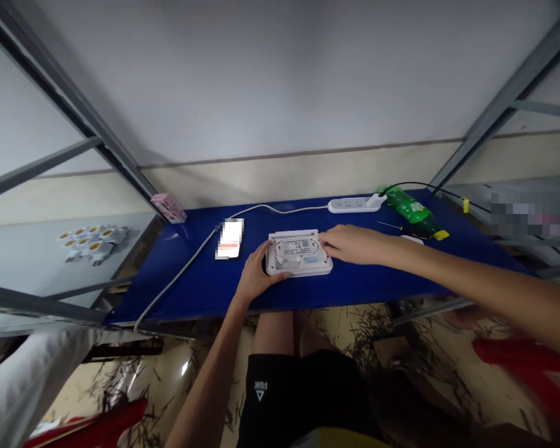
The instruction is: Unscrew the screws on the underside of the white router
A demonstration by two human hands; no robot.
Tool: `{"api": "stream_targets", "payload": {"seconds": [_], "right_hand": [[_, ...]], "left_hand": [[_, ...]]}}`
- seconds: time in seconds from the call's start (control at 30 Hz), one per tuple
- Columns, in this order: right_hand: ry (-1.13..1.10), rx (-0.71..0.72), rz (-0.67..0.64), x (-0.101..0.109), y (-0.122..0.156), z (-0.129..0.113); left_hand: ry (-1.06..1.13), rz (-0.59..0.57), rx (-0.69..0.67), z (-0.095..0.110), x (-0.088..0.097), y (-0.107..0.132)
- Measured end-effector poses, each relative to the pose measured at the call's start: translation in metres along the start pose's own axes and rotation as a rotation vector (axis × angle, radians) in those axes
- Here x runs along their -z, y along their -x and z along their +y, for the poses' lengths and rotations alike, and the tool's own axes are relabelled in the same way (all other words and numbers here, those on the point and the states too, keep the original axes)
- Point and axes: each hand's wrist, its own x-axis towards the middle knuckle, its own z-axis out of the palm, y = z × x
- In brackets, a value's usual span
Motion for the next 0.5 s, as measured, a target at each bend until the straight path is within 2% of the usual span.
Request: {"api": "stream_targets", "payload": {"seconds": [0.1,0.23,0.37,0.5], "right_hand": [[0.004,0.052,-0.027,0.0035,-0.0001,-0.0032],[0.121,-0.058,-0.044,0.008,-0.0005,-0.0083],[0.095,-0.01,-0.017,0.0073,-0.004,-0.0061],[0.156,-0.078,-0.03,0.0049,-0.0055,-0.0047]], "left_hand": [[0.019,-0.004,-0.004,-0.0003,0.0005,-0.0007],[0.033,-0.008,-0.001,0.0,-0.0001,-0.0008],[0.025,-0.002,-0.02,0.0017,-0.0008,-0.0003],[0.014,-0.003,-0.013,0.0017,-0.0013,-0.0008]]}}
